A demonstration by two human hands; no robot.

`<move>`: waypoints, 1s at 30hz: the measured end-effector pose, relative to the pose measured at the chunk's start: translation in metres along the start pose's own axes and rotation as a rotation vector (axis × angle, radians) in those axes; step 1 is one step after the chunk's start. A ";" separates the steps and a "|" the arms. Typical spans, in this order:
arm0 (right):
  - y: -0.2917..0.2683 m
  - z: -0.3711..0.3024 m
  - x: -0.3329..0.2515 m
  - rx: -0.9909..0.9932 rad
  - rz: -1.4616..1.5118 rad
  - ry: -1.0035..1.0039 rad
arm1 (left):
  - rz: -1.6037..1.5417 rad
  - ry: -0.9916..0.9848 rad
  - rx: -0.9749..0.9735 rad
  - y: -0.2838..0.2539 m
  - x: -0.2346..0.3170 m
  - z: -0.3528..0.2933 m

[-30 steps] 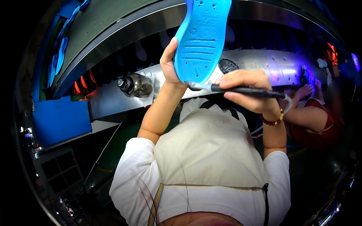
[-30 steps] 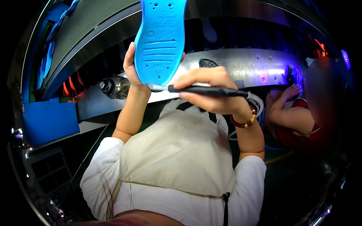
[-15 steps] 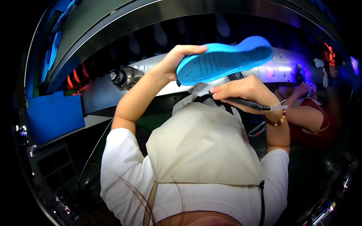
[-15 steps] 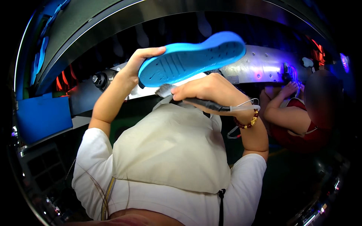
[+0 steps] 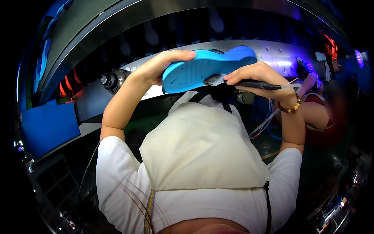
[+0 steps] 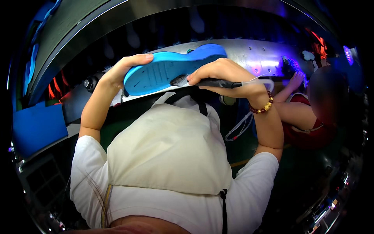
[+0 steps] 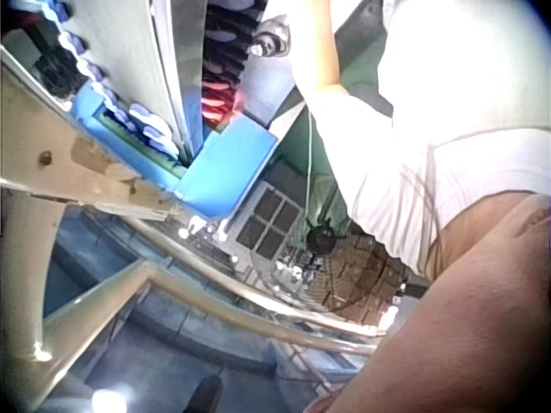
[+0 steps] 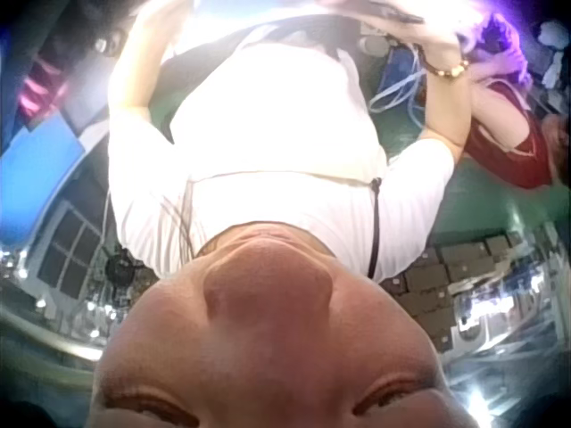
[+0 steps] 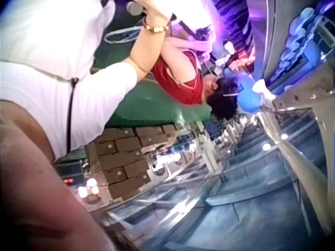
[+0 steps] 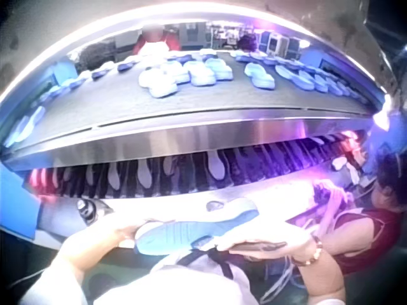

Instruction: The person picks up a blue shoe sole from a conveyor, applies a substance to its underside using a brush, and then places it back onto the conveyor.

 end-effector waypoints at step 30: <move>0.055 0.045 0.063 0.825 0.366 0.383 | -0.849 0.377 -0.181 -0.043 -0.097 0.016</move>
Point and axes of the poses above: each hand's wrist, its own z-axis towards the middle knuckle, its own y-axis out of the palm, x = y × z, the point moved 3 cm from there along z, towards the middle knuckle, and after that the axes turned 13 degrees about -x, right-handed, at the moved point
